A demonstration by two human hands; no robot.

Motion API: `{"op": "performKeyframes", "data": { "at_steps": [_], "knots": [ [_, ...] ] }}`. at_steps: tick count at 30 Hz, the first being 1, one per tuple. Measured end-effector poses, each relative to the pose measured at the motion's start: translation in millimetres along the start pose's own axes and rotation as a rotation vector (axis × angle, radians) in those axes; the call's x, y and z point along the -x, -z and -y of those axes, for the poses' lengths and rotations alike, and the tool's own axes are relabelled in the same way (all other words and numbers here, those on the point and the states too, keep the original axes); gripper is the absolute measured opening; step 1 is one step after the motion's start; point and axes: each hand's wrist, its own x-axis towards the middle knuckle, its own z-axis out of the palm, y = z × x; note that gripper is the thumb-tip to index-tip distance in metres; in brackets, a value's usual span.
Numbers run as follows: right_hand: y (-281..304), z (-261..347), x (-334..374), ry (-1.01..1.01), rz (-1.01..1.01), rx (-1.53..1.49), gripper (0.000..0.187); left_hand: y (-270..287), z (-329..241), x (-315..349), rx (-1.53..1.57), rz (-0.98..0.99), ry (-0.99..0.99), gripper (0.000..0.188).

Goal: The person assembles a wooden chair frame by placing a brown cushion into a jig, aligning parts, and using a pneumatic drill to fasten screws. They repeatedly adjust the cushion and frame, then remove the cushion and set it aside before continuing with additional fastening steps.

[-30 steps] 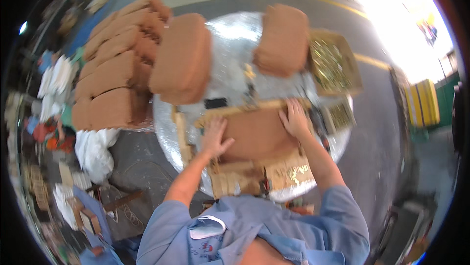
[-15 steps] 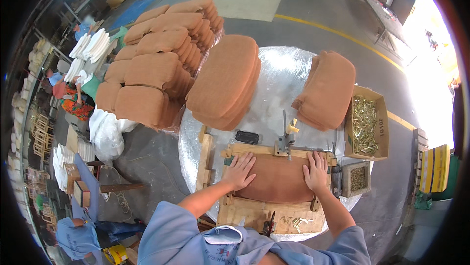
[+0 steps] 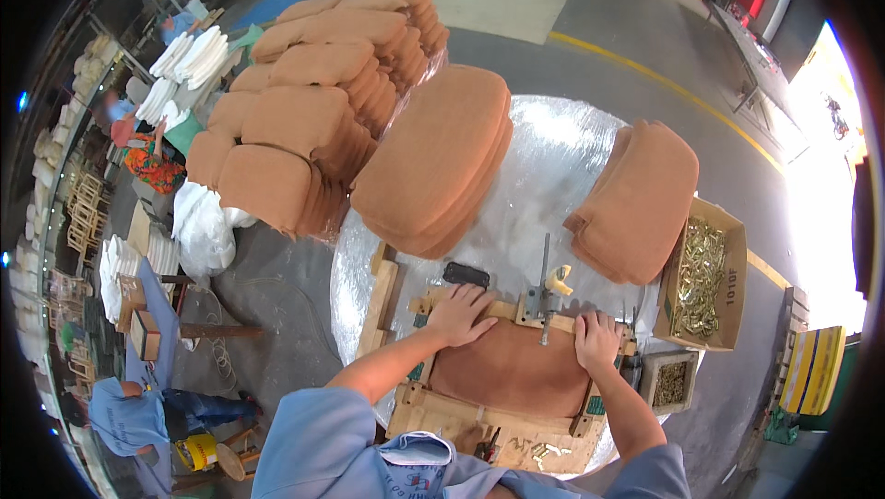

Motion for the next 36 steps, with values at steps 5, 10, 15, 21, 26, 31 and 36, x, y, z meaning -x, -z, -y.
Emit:
{"op": "performKeyframes", "data": {
  "at_steps": [5,10,15,21,26,31,36],
  "knots": [
    [3,1,-3,-0.010,-0.037,-0.005,0.031,4,-3,-4,0.077,-0.078,-0.016,0.061],
    [-1,-9,-8,-0.019,-0.100,-0.041,0.033,3,2,-19,0.178,-0.163,0.033,0.052],
    [8,-2,-3,-0.079,-0.033,-0.066,0.033,-10,-4,-26,0.072,-0.122,0.186,0.042],
    [9,-3,20,-0.087,0.042,-0.072,0.033,-15,-14,-6,-0.065,-0.113,0.109,0.032],
    [18,5,17,-0.081,-0.180,-0.089,0.034,-13,-8,-27,-0.081,-0.204,0.090,0.033],
    [25,-14,72,-0.078,-0.028,-0.164,0.058,-23,-9,-35,-0.085,-0.203,0.131,0.033],
    [26,-12,83,-0.104,-0.070,-0.214,0.057,-27,-11,-31,-0.048,-0.192,0.112,0.031]
  ]
}}
